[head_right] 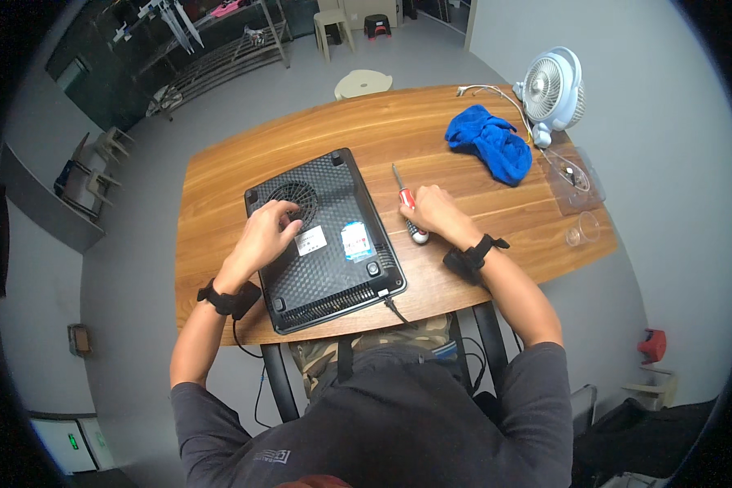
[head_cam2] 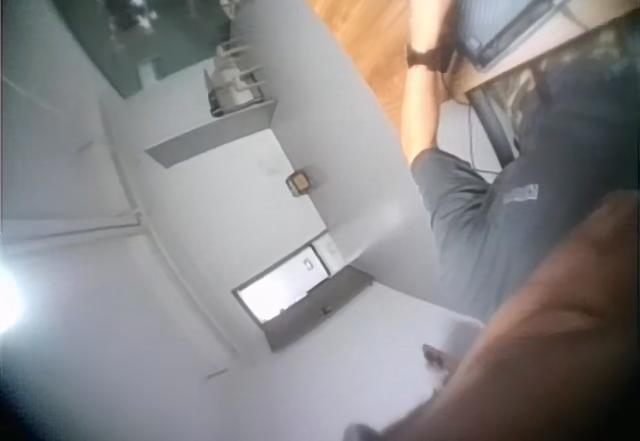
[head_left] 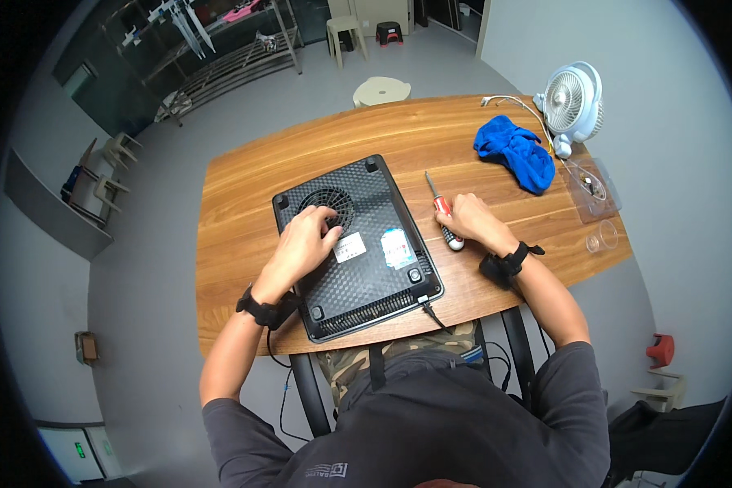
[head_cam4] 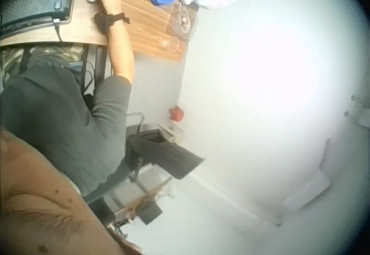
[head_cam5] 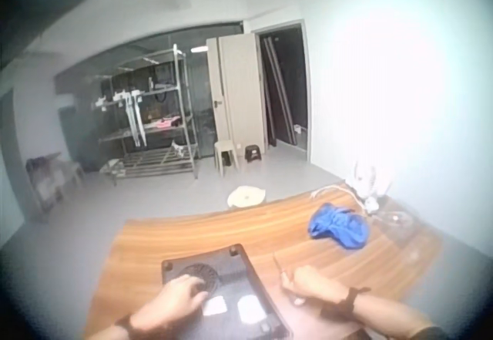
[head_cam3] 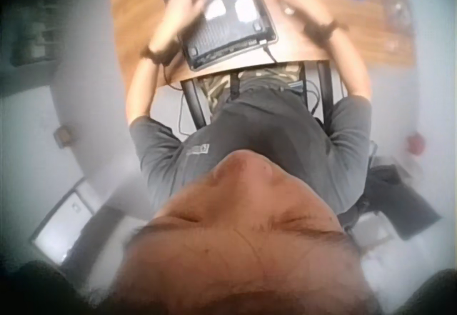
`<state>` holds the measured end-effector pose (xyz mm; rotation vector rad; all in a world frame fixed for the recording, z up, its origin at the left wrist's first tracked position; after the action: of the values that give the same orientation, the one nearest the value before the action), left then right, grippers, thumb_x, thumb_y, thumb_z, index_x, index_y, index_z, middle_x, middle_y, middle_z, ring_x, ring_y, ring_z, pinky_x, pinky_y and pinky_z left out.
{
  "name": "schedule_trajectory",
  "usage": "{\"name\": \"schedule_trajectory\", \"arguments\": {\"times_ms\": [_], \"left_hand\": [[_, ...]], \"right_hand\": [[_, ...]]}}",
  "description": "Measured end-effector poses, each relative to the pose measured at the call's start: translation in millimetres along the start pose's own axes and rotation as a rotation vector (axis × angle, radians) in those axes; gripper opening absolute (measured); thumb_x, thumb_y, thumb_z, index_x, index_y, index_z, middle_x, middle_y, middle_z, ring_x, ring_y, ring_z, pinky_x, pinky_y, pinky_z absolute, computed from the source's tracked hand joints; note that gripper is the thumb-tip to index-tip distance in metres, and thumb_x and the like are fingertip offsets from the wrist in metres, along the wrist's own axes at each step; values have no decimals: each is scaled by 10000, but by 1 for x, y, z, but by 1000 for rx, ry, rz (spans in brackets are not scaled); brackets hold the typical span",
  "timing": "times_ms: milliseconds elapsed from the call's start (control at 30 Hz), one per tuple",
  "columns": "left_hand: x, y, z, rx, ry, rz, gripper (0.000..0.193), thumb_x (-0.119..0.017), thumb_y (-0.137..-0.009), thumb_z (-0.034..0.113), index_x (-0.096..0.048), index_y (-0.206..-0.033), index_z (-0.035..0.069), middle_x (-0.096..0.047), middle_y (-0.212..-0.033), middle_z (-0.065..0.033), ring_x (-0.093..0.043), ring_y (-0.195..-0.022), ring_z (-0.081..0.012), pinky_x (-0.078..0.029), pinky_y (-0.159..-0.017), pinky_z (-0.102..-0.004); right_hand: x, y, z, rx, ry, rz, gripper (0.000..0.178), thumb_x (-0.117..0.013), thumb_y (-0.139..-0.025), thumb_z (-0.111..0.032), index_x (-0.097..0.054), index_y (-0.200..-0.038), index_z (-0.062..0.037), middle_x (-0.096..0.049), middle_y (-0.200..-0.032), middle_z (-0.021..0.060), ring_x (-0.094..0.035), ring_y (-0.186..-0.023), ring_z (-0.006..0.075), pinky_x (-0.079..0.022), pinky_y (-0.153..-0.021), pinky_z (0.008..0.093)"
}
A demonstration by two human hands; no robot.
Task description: The person uses a screwdriver to remove screws from the bottom of a black electronic device. They then open the casing to reveal the internal components, including a copper-colored disc, and continue to unscrew internal parts.
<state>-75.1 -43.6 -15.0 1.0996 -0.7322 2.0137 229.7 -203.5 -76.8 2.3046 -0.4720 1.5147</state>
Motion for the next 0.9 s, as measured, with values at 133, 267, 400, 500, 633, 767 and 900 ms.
{"name": "schedule_trajectory", "arguments": {"times_ms": [133,267,400,500,633,767,900], "left_hand": [[8,24,-12,64,26,6,324,-735,-909,166,-697,-1164,-30,-656,-889,-184,-662,-813,-346,-531,-763,-441],[7,52,-22,96,70,36,309,-732,-910,158,-694,-1144,-39,-648,-863,-182,-651,-801,-344,-523,-759,-438],[8,78,-19,170,77,30,353,-727,-916,163,-659,-1200,-35,-658,-933,-215,-657,-867,-393,-530,-806,-463],[-5,96,-31,183,16,110,454,-713,-930,200,-599,-1317,-7,-665,-966,-217,-661,-877,-368,-532,-821,-451],[-11,114,-10,288,-37,58,579,-667,-979,275,-465,-1459,23,-623,-1160,-285,-648,-1009,-472,-525,-904,-516],[-12,123,7,421,-89,-65,646,-595,-1017,363,-381,-1539,46,-565,-1282,-331,-624,-1094,-526,-516,-959,-554],[-15,133,9,416,-167,-110,758,-543,-1025,451,-264,-1623,78,-617,-1208,-379,-647,-1043,-548,-524,-946,-580]], "right_hand": [[7,1,-5,-74,106,-90,515,-651,-902,-490,-774,-962,6,-731,-951,309,-718,-956,468,-570,-879,526],[11,5,-9,-70,159,-92,568,-621,-936,-551,-778,-1025,-12,-739,-981,291,-719,-977,455,-564,-887,518],[12,15,-16,-42,196,9,595,-602,-964,-577,-758,-1011,-4,-738,-935,283,-724,-924,454,-576,-824,528],[9,24,-15,-12,170,101,555,-621,-969,-545,-725,-948,0,-728,-900,290,-720,-893,467,-574,-797,544],[12,43,-18,19,167,127,467,-664,-964,-460,-683,-932,6,-719,-887,290,-708,-874,475,-565,-778,553],[16,64,-23,87,191,202,447,-668,-964,-439,-676,-941,8,-720,-882,260,-705,-860,457,-559,-760,547],[17,84,-45,186,23,137,432,-662,-973,-437,-686,-964,-5,-729,-906,233,-710,-862,430,-562,-764,532]]}}
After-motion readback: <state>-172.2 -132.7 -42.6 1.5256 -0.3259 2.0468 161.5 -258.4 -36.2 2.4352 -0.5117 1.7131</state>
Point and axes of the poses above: each hand's wrist, its own y-axis away from the middle knuckle, its own x-axis out of the back of the hand, z = x × y, the point moved 1 cm from there along -y, towards the middle knuckle
